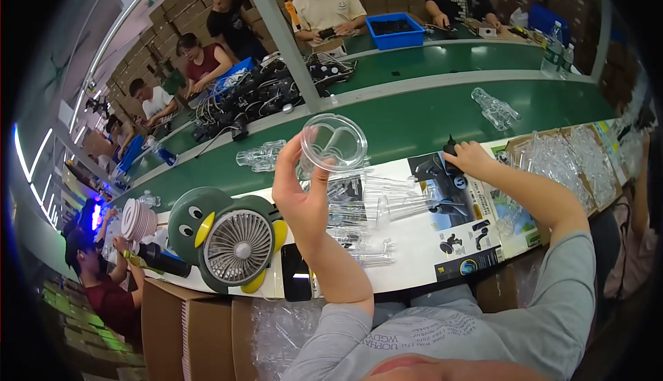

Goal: Assembling plastic components by applying liquid adhesive from a bottle to a clear plastic cup and joining it to a larger plastic housing.

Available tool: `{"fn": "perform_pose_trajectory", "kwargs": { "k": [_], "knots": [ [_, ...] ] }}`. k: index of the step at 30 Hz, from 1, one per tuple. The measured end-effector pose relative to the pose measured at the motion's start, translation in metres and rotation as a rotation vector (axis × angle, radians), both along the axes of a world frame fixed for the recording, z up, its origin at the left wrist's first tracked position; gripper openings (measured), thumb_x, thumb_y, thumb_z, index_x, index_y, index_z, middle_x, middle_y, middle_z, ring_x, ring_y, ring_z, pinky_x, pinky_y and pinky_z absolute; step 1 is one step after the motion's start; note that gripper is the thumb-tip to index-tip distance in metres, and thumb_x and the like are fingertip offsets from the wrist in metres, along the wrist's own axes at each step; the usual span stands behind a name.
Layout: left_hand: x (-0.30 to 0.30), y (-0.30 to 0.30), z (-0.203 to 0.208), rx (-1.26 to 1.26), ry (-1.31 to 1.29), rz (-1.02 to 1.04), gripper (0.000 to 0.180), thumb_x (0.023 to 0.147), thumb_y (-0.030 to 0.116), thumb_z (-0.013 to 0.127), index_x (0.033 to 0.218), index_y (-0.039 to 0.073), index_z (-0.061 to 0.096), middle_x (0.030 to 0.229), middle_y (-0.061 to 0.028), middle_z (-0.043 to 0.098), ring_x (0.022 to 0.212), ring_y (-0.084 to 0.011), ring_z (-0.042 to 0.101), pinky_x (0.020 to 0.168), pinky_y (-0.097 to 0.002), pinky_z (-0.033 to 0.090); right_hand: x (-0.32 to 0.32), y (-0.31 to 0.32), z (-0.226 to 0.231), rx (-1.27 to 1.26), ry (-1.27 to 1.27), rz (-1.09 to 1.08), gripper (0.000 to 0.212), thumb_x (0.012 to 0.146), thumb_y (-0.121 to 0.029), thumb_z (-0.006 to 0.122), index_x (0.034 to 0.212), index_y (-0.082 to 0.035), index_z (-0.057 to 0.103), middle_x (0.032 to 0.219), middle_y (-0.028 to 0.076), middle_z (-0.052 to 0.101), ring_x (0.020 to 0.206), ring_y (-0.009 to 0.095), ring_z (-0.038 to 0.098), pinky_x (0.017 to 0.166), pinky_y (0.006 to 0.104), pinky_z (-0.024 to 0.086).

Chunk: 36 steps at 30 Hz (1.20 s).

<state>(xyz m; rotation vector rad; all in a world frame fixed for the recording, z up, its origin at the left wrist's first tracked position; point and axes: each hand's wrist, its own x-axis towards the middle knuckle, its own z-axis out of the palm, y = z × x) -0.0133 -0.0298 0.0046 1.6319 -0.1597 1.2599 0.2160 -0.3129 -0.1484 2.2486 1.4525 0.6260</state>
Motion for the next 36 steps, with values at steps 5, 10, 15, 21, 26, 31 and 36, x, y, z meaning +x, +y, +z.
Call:
{"fn": "perform_pose_trajectory", "kwargs": {
  "k": [5, 10, 15, 21, 26, 31, 36],
  "knots": [
    [0.006, 0.000, 0.000, 0.012, 0.021, -0.017, 0.039, 0.074, 0.010, 0.069, 0.109, -0.001, 0.056, 0.107, -0.0110, 0.060, 0.098, -0.0198, 0.056, 0.088, -0.0308, 0.041, -0.001, 0.004, 0.003, -0.137, 0.082, -0.060, 0.042, 0.078, -0.016, 0.051, 0.120, -0.019, 0.047, 0.083, 0.007, 0.054, 0.077, 0.022, 0.058, 0.061, 0.0330, 0.044],
    [0.024, -0.010, -0.002, -0.012, 0.097, -0.095, 0.043, 0.069, -0.001, 0.071, 0.109, -0.002, 0.054, 0.105, -0.0117, 0.061, 0.101, -0.0192, 0.057, 0.089, -0.0305, 0.043, -0.006, -0.004, 0.025, 0.003, 0.155, -0.054, 0.046, 0.074, -0.012, 0.056, 0.118, -0.018, 0.048, 0.085, 0.008, 0.058, 0.077, 0.023, 0.060, 0.061, 0.0332, 0.047],
    [0.029, -0.021, -0.002, -0.040, 0.171, -0.135, 0.041, 0.068, -0.004, 0.070, 0.103, 0.001, 0.049, 0.106, -0.0135, 0.060, 0.100, -0.0189, 0.057, 0.089, -0.0316, 0.044, -0.059, 0.030, 0.100, 0.435, 0.636, -0.091, 0.062, 0.068, -0.013, 0.068, 0.125, -0.015, 0.043, 0.104, 0.010, 0.055, 0.098, 0.027, 0.055, 0.078, 0.0369, 0.046],
    [0.042, -0.042, -0.008, -0.078, 0.192, -0.379, 0.036, 0.071, -0.002, 0.069, 0.096, 0.001, 0.043, 0.104, -0.0146, 0.060, 0.095, -0.0208, 0.059, 0.086, -0.0318, 0.045, -0.096, 0.048, 0.137, 0.687, 1.362, 0.206, 0.089, 0.068, -0.023, 0.075, 0.139, -0.012, 0.024, 0.136, 0.010, 0.037, 0.123, 0.023, 0.038, 0.100, 0.0399, 0.033],
    [0.037, -0.054, -0.012, -0.134, 0.198, -0.660, 0.034, 0.074, -0.004, 0.065, 0.096, 0.002, 0.040, 0.108, -0.0150, 0.058, 0.098, -0.0204, 0.059, 0.080, -0.0307, 0.049, -0.115, 0.058, 0.132, 0.760, 1.522, 0.223, 0.089, 0.068, -0.007, 0.073, 0.140, -0.007, 0.020, 0.133, 0.010, 0.037, 0.124, 0.021, 0.036, 0.102, 0.0351, 0.029],
    [0.041, -0.066, -0.014, -0.086, 0.230, -0.697, 0.037, 0.074, 0.000, 0.067, 0.099, 0.002, 0.041, 0.109, -0.0132, 0.058, 0.097, -0.0211, 0.059, 0.078, -0.0296, 0.048, -0.126, 0.059, 0.124, 0.956, 1.546, 0.247, 0.067, 0.076, -0.012, 0.069, 0.132, -0.007, 0.033, 0.122, 0.009, 0.049, 0.111, 0.018, 0.048, 0.093, 0.0316, 0.038],
    [0.045, -0.050, -0.006, 0.189, 0.194, -0.143, 0.038, 0.073, 0.009, 0.070, 0.106, 0.003, 0.052, 0.110, -0.0101, 0.057, 0.101, -0.0217, 0.054, 0.086, -0.0339, 0.043, -0.086, 0.047, 0.115, 1.254, 1.572, 0.217, 0.048, 0.079, -0.013, 0.066, 0.122, -0.006, 0.045, 0.097, 0.001, 0.054, 0.088, 0.008, 0.052, 0.078, 0.0222, 0.042]
  ]
}}
